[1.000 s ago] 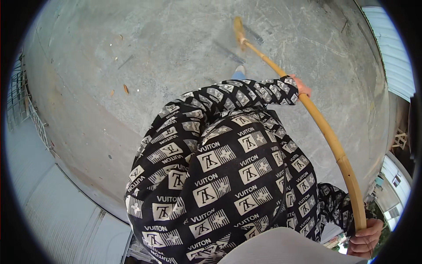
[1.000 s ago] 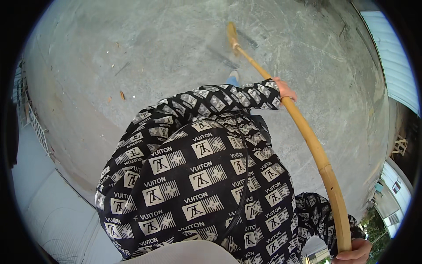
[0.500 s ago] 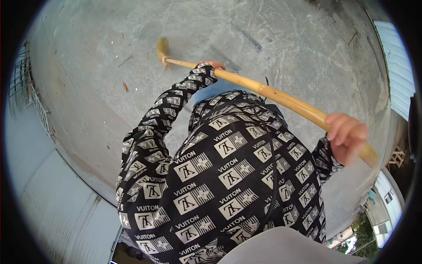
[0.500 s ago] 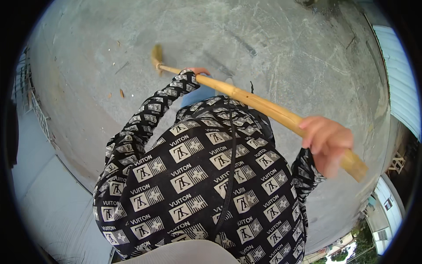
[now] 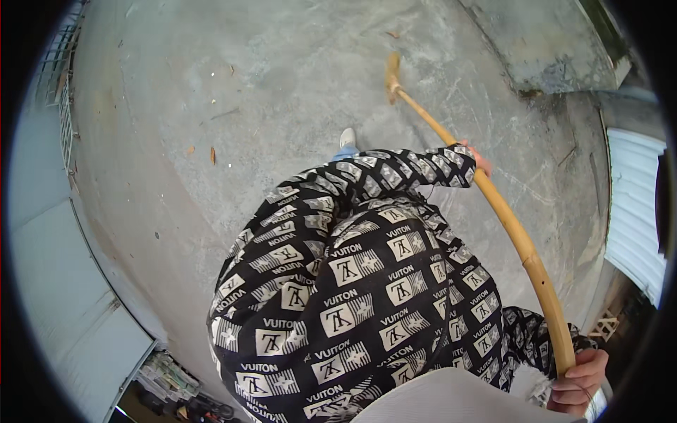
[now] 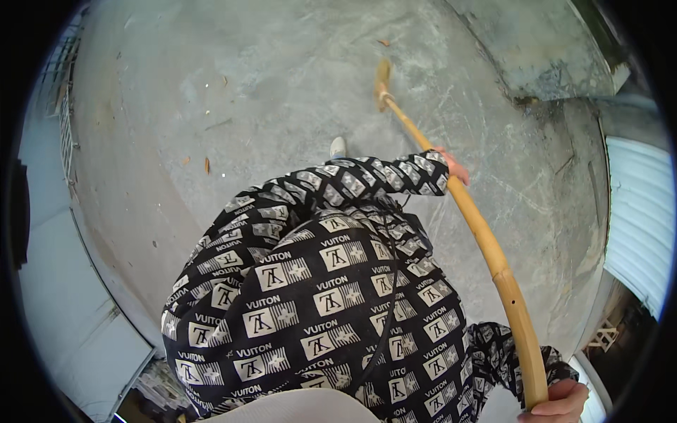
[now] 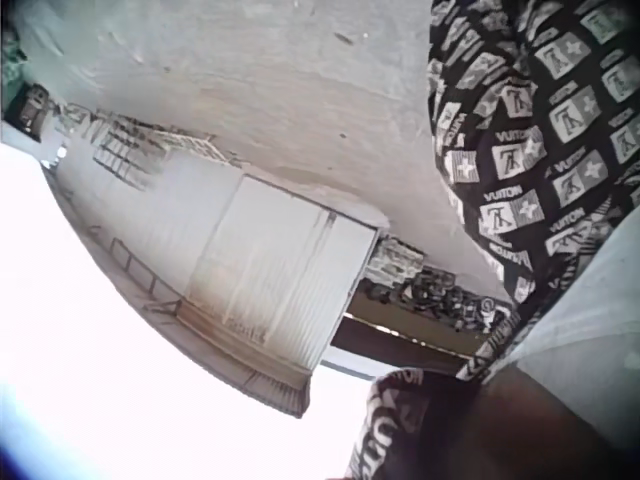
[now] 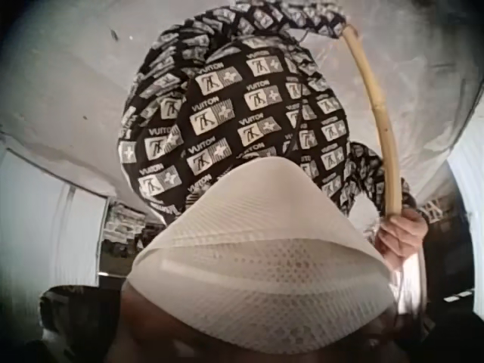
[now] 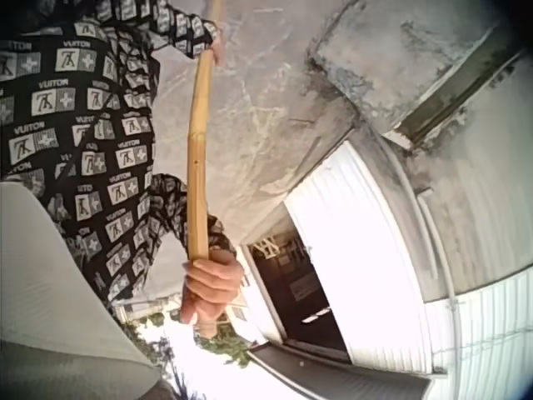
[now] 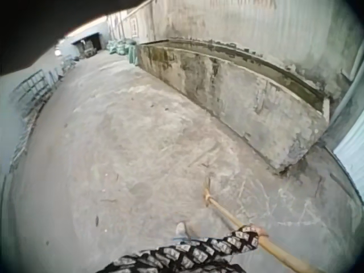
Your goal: The person sweeps the wooden floor with a broom, walks outside, and sweeps the outdoor concrete ground using the broom.
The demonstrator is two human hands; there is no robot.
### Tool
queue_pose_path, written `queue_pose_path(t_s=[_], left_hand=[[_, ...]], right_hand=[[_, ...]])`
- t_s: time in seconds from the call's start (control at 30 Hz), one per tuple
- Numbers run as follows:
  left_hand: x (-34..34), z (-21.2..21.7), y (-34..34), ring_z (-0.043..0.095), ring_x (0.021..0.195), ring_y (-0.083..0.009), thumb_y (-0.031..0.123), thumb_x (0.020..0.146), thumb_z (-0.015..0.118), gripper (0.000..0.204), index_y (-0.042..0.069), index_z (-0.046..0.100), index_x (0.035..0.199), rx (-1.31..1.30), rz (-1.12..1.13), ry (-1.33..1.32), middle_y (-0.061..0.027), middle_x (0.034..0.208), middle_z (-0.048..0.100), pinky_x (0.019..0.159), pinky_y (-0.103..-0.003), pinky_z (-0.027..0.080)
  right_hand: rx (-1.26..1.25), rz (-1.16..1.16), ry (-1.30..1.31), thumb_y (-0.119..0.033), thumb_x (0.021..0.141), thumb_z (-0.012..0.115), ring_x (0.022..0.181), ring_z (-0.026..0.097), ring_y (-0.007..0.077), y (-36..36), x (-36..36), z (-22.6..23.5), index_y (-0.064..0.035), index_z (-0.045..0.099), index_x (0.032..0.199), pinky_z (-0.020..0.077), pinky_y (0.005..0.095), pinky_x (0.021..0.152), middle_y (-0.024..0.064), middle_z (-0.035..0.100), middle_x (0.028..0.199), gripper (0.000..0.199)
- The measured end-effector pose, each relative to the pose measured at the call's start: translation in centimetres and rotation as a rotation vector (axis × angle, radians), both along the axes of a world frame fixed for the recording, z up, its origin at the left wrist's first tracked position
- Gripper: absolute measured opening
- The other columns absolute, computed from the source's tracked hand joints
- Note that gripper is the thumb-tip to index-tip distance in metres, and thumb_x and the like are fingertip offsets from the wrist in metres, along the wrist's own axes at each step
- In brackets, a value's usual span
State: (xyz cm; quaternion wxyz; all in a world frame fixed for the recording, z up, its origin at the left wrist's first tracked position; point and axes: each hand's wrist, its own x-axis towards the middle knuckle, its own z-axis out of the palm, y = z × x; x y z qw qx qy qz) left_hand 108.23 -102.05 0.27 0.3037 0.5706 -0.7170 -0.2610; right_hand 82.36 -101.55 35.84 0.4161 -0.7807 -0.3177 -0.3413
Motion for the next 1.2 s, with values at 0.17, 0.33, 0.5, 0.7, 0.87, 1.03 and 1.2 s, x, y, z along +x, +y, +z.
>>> queue_pose_path(t_s=[0.17, 0.33, 0.5, 0.7, 0.87, 1.03, 1.2], left_hand=[[6.8, 2.3, 7.1, 0.061, 0.09, -0.0226, 0.012, 0.064, 0.062, 0.03, 0.015, 0.064, 0.094, -0.008, -0.062, 0.301, -0.0038, 0.09, 0.066, 0.081, -0.036, 0.044], [2.5, 9.3, 4.0, 0.062, 0.087, -0.0227, 0.013, 0.067, 0.061, 0.029, 0.016, 0.063, 0.096, 0.05, -0.031, 0.138, -0.0042, 0.088, 0.065, 0.078, -0.035, 0.046], [11.1, 7.3, 2.8, 0.063, 0.084, -0.0263, 0.016, 0.068, 0.06, 0.021, 0.019, 0.065, 0.088, 0.378, 0.294, -0.017, -0.0055, 0.083, 0.066, 0.075, -0.038, 0.048], [55.7, 11.4, 4.8, 0.063, 0.087, -0.0211, 0.016, 0.07, 0.058, 0.026, 0.023, 0.065, 0.094, 0.459, 0.422, -0.322, -0.0021, 0.086, 0.067, 0.081, -0.04, 0.044], [54.6, 11.3, -7.5, 0.063, 0.085, -0.0202, 0.019, 0.066, 0.061, 0.033, 0.027, 0.064, 0.098, 0.314, 0.278, -0.132, 0.0003, 0.084, 0.067, 0.083, -0.04, 0.037], [55.2, 10.4, -7.2, 0.062, 0.081, -0.0168, 0.023, 0.066, 0.063, 0.027, 0.026, 0.063, 0.092, 0.065, 0.218, 0.024, 0.0047, 0.078, 0.064, 0.079, -0.042, 0.034], [59.9, 6.8, 1.1, 0.06, 0.087, -0.0195, 0.021, 0.069, 0.059, 0.027, 0.026, 0.063, 0.095, -0.106, 0.31, 0.113, 0.0017, 0.083, 0.064, 0.081, -0.045, 0.035]], right_hand=[[-0.247, -0.021, 0.204, -0.034, 0.081, 0.063, 0.048, 0.055, 0.0054, 10.0, 13.7, 6.7, -0.0173, 0.042, 0.058, 0.0461, 0.0233, 0.053, -0.0068, 0.054, 0.057, 0.035], [-0.033, 0.15, -0.031, -0.042, 0.083, 0.06, 0.054, 0.06, 0.0074, -0.4, 5.2, 9.2, -0.016, 0.047, 0.07, 0.0504, 0.0208, 0.057, -0.0062, 0.058, 0.062, 0.032], [0.424, 0.021, 0.054, -0.029, 0.089, 0.054, 0.048, 0.053, 0.011, -12.8, 8.8, 0.5, -0.0129, 0.04, 0.068, 0.0493, 0.0297, 0.065, -0.0021, 0.051, 0.056, 0.03], [0.928, -0.328, 0.268, -0.037, 0.094, 0.042, 0.052, 0.045, 0.0132, -14.7, 48.2, -4.3, -0.0128, 0.037, 0.074, 0.0425, 0.0383, 0.071, -0.0008, 0.044, 0.059, 0.032], [0.781, -0.283, 0.064, -0.043, 0.092, 0.044, 0.051, 0.044, 0.0087, -21.5, 46.7, 1.0, -0.0159, 0.036, 0.073, 0.0374, 0.0285, 0.066, -0.0056, 0.042, 0.057, 0.034], [0.471, -0.02, -0.046, -0.047, 0.085, 0.054, 0.052, 0.048, 0.0026, -17.2, 49.7, 6.5, -0.0197, 0.043, 0.064, 0.0345, 0.0226, 0.062, -0.0109, 0.046, 0.053, 0.036], [0.001, -0.061, 0.244, -0.031, 0.079, 0.053, 0.046, 0.052, 0.0116, -4.4, 60.9, 7.7, -0.0131, 0.043, 0.061, 0.0439, 0.0247, 0.055, -0.003, 0.049, 0.052, 0.027]])
